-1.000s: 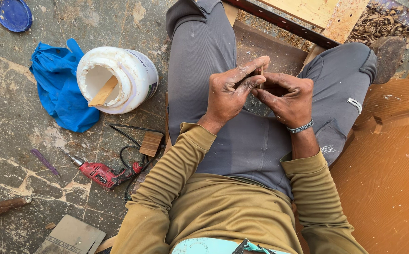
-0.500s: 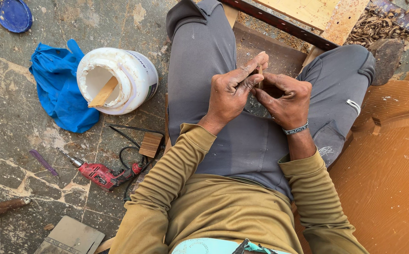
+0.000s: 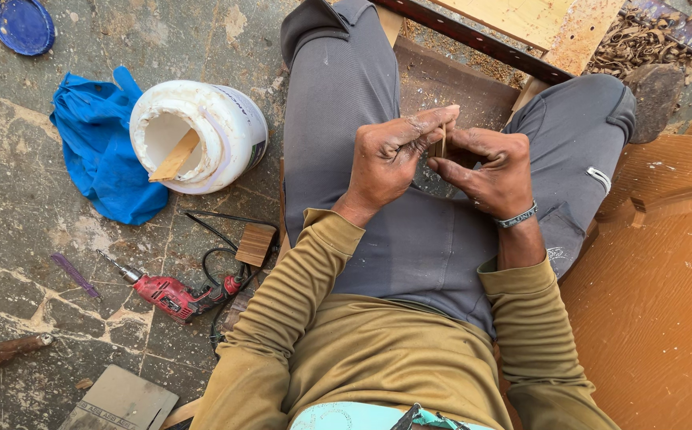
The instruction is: The person is assembling wooden components by applying glue from a bottle and hammering small wooden strips into place.
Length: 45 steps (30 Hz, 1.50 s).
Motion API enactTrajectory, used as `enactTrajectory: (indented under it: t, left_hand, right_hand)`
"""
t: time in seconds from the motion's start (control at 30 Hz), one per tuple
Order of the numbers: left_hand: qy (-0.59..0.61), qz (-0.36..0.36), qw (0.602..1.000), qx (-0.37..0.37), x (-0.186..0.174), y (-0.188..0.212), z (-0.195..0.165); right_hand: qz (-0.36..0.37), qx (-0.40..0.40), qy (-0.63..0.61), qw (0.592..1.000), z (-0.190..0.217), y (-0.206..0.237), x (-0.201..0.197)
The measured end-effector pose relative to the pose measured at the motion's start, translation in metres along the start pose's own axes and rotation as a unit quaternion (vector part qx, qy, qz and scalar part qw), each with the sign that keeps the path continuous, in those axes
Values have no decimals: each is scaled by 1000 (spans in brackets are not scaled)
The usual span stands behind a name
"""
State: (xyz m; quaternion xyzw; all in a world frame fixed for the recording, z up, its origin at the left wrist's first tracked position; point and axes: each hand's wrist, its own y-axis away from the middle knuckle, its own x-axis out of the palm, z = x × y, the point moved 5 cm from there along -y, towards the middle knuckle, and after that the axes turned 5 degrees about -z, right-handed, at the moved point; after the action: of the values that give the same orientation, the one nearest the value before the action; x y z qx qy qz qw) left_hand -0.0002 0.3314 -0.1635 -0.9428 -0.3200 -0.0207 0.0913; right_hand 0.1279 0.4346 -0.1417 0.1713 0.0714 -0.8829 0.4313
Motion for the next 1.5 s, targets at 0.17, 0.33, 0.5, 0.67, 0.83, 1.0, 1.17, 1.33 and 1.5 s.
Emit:
enactTrajectory:
  t: [0.17,0.33,0.5,0.67,0.83,1.0,1.17,1.33,1.5]
  left_hand:
    - [47,-40,998,-26,-4,1,3]
    - [92,-112,987,-66,-12,0,11]
    - [111,-135,982,-76,-14,0,17]
    - [163,-145,969,-112,-15,-1,24]
    - [197,-176,953,-149,-17,-1,27]
    - [200,-177,951,-154,-17,0,25]
    - [230,-177,937,-193,-17,0,29]
    - [221,-166,938,-208,-14,0,32]
    - [211,-116,955,-174,-12,0,27]
  right_hand:
    - [-5,55,-94,994,-3,2,4]
    - [-69,80,-187,977,-5,2,16]
    - [-107,52,-113,986,-10,4,20]
    - [-103,28,-103,989,-8,3,21]
    - [-115,-86,-53,988,18,1,28]
    - [-177,-206,172,947,40,4,36]
    - [-206,-253,182,928,39,5,40]
    - [-222,-205,138,943,29,5,34]
    - [-195,-118,22,973,10,2,19]
